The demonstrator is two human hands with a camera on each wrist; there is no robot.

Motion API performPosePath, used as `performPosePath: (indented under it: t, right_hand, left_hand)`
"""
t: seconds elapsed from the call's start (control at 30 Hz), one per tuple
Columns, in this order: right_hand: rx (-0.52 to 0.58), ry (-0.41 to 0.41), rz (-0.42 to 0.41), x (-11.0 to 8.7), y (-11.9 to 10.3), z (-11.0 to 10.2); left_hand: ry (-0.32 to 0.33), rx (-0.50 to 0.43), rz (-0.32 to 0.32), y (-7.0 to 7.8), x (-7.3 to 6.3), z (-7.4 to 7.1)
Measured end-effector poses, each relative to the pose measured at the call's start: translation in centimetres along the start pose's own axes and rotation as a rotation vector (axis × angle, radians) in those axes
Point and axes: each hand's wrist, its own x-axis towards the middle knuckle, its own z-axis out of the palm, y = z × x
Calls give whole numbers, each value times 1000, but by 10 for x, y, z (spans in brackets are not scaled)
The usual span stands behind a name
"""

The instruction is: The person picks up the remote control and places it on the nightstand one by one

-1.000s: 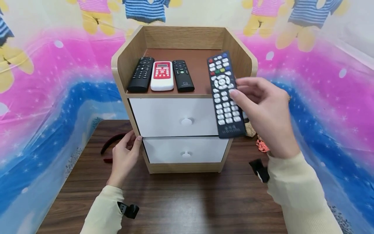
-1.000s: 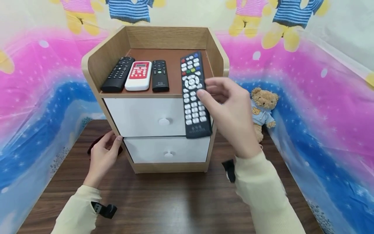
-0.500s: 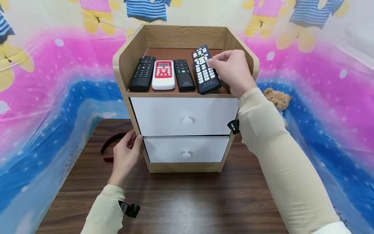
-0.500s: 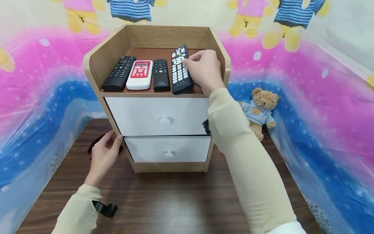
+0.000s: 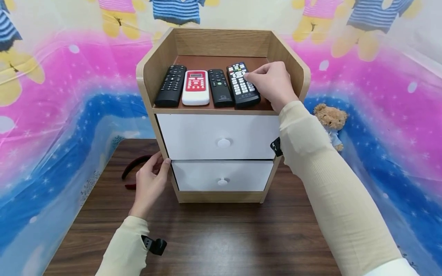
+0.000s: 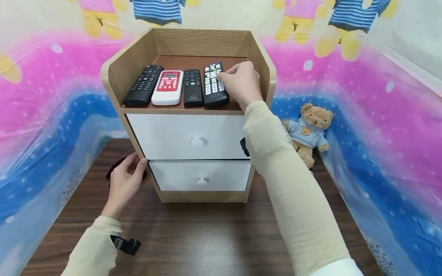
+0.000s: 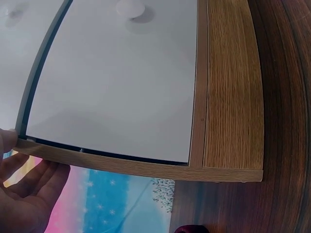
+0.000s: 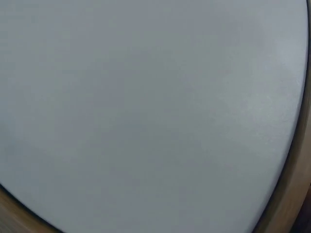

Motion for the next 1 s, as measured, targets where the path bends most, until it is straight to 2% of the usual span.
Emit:
performPosePath:
  t: [0.37,0.57,0.67,0.8,0.9,1.0]
  right_hand:
    - [-99,-1,-60,-5,8,0]
    - [-131,-7,-86,-16,8,-6]
    - [-102,-7,-156,-29,13,-11]
    - [-47,8,-310,-57,26,-21]
    - [-49,71,-429,-77,43,-30]
    - [-42,162,-486,-93,69,-39]
  left_hand:
    - [-4,-13,-17,-2,-3,0]
    - [-1,-18,-18,-2,-3,-2]
    - [-6,-18,-23,-2,-3,-2]
    - [-14,-18,-22,-2,-2,-1]
    - [-11,-21,-13,-1,-2,0]
    - [-8,-27,-7,-1,-2,0]
